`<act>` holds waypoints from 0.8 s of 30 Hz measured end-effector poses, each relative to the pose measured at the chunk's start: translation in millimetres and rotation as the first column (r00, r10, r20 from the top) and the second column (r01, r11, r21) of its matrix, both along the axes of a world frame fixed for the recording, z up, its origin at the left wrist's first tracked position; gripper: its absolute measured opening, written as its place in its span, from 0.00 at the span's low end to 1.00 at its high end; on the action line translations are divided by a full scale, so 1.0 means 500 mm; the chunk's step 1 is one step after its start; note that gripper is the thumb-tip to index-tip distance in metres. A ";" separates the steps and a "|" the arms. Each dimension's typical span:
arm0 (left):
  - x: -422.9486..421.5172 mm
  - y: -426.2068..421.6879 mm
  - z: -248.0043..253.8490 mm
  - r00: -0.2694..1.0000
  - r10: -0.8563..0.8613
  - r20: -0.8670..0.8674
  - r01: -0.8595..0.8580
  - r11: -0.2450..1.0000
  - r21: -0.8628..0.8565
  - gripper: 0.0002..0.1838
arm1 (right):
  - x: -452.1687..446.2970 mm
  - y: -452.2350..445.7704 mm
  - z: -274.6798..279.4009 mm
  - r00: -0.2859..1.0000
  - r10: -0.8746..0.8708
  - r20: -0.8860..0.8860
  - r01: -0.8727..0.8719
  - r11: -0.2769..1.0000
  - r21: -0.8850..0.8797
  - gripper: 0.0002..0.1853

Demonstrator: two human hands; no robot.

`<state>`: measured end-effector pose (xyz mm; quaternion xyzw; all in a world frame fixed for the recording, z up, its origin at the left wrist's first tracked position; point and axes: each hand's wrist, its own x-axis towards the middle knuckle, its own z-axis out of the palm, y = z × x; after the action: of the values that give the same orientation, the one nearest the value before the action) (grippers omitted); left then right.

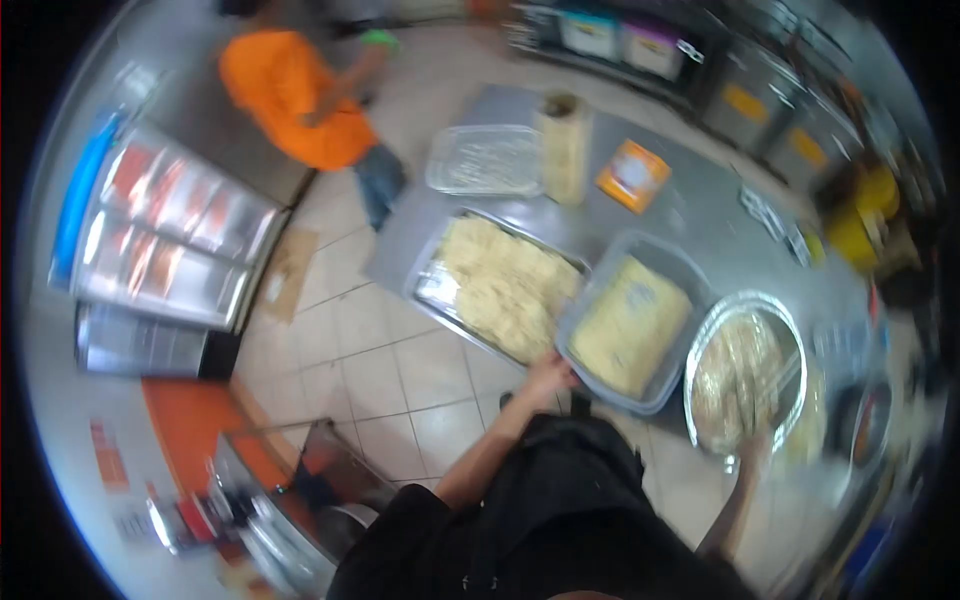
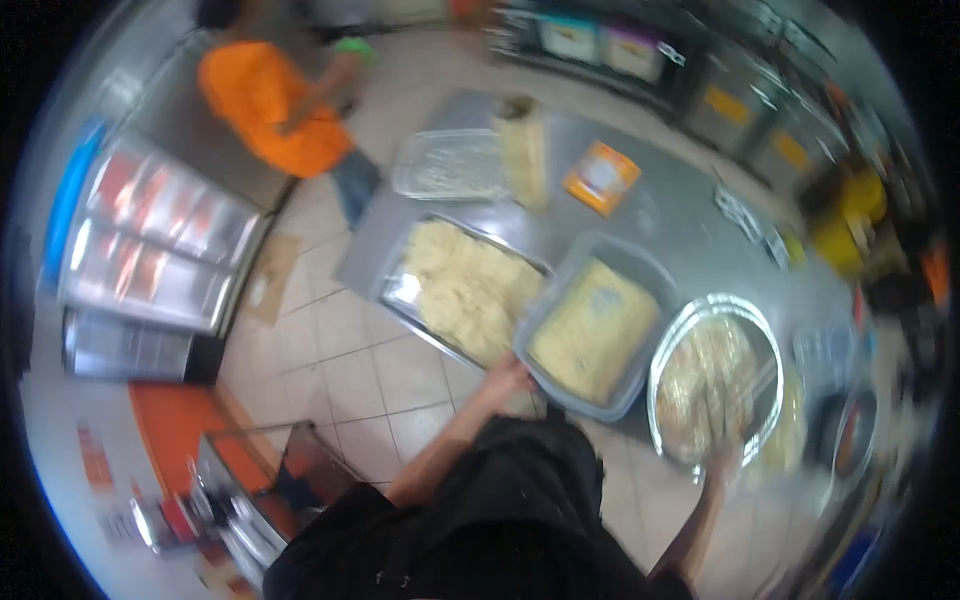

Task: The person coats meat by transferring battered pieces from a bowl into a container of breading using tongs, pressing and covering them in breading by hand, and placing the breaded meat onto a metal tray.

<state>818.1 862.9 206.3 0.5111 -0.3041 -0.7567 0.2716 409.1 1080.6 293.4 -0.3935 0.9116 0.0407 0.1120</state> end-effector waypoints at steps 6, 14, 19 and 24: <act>0.051 0.055 0.021 0.982 -0.128 -0.142 0.128 0.992 -0.005 0.16 | 0.015 0.017 0.194 0.980 0.072 -0.185 -0.071 0.997 0.010 0.26; 0.066 0.055 0.012 0.965 -0.094 -0.244 0.113 0.992 0.064 0.14 | 0.007 -0.096 0.055 0.992 0.034 -0.119 -0.025 0.996 0.083 0.13; 0.070 0.055 0.000 0.962 -0.117 -0.246 0.128 0.991 0.031 0.14 | 0.071 -0.093 0.204 0.982 0.117 -0.149 -0.103 0.990 0.097 0.11; 0.069 0.054 -0.006 0.962 -0.130 -0.238 0.141 0.990 0.029 0.14 | 0.039 -0.135 0.028 0.924 0.145 -0.354 -0.113 0.987 0.112 0.09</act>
<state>852.7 890.0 203.2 0.4016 -0.2866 -0.8357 0.2414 428.6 1013.1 307.5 -0.4331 0.8860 0.1602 -0.0428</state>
